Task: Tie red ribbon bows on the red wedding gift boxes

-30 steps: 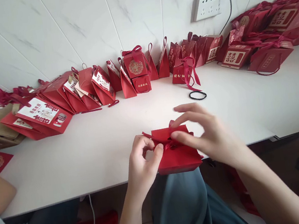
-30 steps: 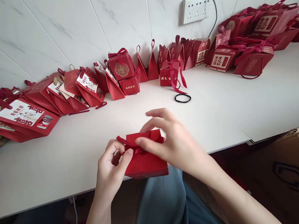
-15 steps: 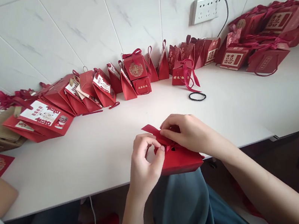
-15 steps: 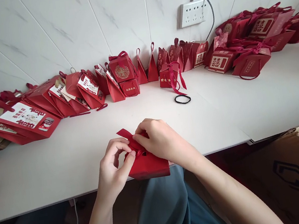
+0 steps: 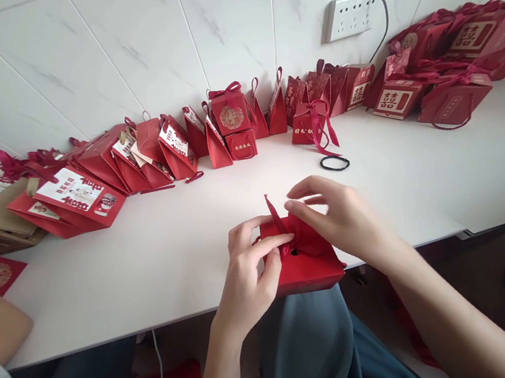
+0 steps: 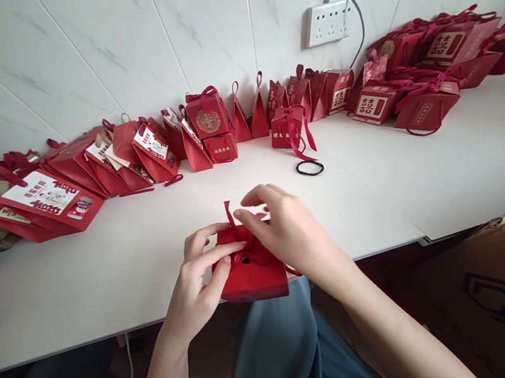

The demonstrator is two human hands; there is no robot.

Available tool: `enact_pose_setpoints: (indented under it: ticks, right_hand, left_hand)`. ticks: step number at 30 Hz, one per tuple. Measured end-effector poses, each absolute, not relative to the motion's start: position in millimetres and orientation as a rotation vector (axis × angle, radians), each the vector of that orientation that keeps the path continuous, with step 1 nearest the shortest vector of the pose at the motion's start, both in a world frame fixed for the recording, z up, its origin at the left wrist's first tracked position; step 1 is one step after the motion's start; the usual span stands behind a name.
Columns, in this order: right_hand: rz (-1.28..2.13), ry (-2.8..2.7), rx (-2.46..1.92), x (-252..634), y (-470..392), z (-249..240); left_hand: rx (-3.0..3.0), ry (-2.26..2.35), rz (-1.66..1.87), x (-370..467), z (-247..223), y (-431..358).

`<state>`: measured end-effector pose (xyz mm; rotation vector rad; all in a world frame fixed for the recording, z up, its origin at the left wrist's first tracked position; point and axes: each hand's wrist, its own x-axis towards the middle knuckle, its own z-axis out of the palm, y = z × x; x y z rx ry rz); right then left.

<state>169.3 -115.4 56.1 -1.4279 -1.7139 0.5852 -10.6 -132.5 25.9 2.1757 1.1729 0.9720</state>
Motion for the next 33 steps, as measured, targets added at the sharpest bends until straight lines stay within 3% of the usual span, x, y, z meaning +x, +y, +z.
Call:
enact_pose_setpoints:
  ticks: [10,18,33]
  right_hand:
    - [0.69,-1.813,-1.474,191.9,-153.6,38.6]
    - [1.003,-1.559,-1.418,185.5,-152.6,31.6]
    - [1.586,-0.978,-1.024,181.9,-148.0,17.8]
  left_hand:
    - [1.78,1.386,1.307,-5.8,20.1,-136.6]
    - [1.576,1.431,0.908,-6.1,31.2,-146.9]
    - [1.476,1.116,0.998,-10.7,16.0,-138.0]
